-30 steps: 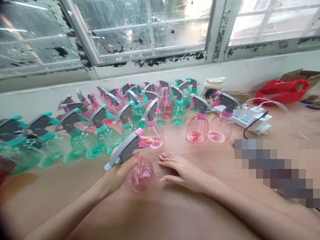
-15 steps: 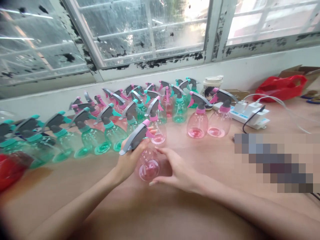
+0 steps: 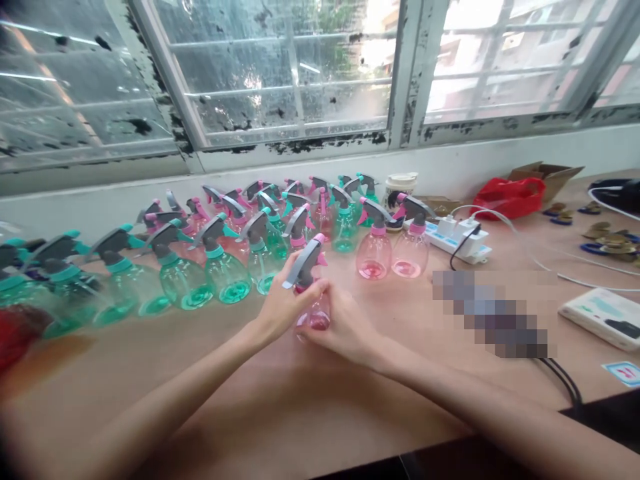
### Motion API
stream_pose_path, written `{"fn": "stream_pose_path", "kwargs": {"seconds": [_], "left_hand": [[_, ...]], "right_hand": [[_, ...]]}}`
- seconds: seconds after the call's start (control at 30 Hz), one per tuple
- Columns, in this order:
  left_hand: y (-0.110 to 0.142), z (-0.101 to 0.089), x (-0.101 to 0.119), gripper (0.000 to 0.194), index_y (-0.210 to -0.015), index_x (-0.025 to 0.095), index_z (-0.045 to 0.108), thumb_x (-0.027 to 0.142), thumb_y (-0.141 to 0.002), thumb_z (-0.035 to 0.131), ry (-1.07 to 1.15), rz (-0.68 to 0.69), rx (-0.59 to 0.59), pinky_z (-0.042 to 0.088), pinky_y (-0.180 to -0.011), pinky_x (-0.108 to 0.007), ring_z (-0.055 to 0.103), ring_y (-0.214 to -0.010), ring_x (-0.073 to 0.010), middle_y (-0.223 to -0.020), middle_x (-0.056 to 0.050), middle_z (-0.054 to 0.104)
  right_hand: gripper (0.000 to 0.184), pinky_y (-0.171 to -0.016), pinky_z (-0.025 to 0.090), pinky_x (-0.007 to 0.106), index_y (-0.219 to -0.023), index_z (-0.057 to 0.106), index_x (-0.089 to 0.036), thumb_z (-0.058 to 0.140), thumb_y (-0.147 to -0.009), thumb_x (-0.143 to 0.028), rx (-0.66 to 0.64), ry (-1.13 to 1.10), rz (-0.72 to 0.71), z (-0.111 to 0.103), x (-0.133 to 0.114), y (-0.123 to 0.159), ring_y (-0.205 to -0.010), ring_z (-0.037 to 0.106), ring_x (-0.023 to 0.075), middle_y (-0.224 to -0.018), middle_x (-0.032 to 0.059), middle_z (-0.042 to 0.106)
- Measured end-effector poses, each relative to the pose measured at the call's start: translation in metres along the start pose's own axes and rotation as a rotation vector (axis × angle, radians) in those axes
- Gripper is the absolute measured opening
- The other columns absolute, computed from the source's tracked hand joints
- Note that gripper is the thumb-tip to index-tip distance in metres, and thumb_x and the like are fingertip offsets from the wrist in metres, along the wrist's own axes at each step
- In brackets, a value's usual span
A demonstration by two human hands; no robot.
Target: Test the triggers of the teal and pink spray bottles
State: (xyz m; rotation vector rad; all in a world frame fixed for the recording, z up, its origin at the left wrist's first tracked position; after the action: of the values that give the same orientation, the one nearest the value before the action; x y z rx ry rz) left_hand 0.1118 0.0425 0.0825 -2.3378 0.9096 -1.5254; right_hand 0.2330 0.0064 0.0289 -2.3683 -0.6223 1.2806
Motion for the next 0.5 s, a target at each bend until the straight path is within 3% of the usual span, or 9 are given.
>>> {"fn": "stream_pose_path", "kwargs": {"seconds": [0.1,0.2,0.27,0.37,0.5], "left_hand": [[0.011,0.004,-0.011,0.053,-0.129,0.022,0.048,0.033,-0.081,0.067,0.028,0.023,-0.06,0.046,-0.096,-0.04,0.061,-0.107,-0.0249,-0.121,-0.008,0.063],[0.033,0.004,-0.026,0.046,-0.129,0.021,0.047,0.034,-0.087,0.061,0.035,-0.02,-0.017,0.042,-0.104,-0.044,0.053,-0.123,-0.027,-0.133,-0.012,0.056],[0.05,0.003,-0.034,0.033,-0.122,0.021,0.05,0.031,-0.091,0.053,0.026,-0.041,0.009,0.042,-0.103,-0.045,0.054,-0.122,-0.0259,-0.129,-0.011,0.056],[0.07,0.003,-0.042,0.026,-0.115,0.022,0.054,0.028,-0.09,0.054,0.011,-0.069,-0.011,0.045,-0.098,-0.044,0.058,-0.113,-0.0249,-0.12,-0.009,0.06],[0.078,0.004,-0.051,0.023,-0.113,0.023,0.054,0.027,-0.09,0.053,0.005,-0.107,-0.033,0.047,-0.094,-0.043,0.059,-0.108,-0.0238,-0.117,-0.007,0.061]], "right_hand": [[0.055,-0.094,0.048,0.048,-0.125,0.045,-0.021,0.07,-0.079,-0.037,0.067,0.088,0.017,-0.017,0.013,0.0,-0.112,0.058,0.0301,-0.119,0.0124,0.057],[0.062,-0.095,0.047,0.051,-0.123,0.049,-0.02,0.074,-0.075,-0.049,0.138,0.275,0.073,-0.034,0.029,-0.003,-0.115,0.054,0.0341,-0.118,0.0146,0.052],[0.064,-0.09,0.049,0.049,-0.124,0.05,-0.019,0.072,-0.075,-0.054,0.127,0.369,0.13,-0.043,0.039,-0.008,-0.111,0.056,0.0339,-0.115,0.0148,0.052],[0.066,-0.086,0.051,0.044,-0.128,0.049,-0.015,0.068,-0.079,-0.055,0.103,0.472,0.162,-0.051,0.047,-0.02,-0.106,0.059,0.0321,-0.113,0.016,0.055],[0.071,-0.09,0.047,0.048,-0.13,0.047,-0.012,0.07,-0.077,-0.052,0.125,0.559,0.169,-0.056,0.051,-0.037,-0.11,0.057,0.0361,-0.119,0.0195,0.059]]}}
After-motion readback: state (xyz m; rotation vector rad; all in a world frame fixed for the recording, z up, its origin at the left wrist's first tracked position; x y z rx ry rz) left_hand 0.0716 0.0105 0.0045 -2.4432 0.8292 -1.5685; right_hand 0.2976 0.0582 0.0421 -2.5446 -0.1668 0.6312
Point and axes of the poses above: each hand's wrist, its own y-axis away from the middle knuckle, its own z-axis out of the palm, x = y × z, the point moved 3 cm from there along -y, towards the middle knuckle
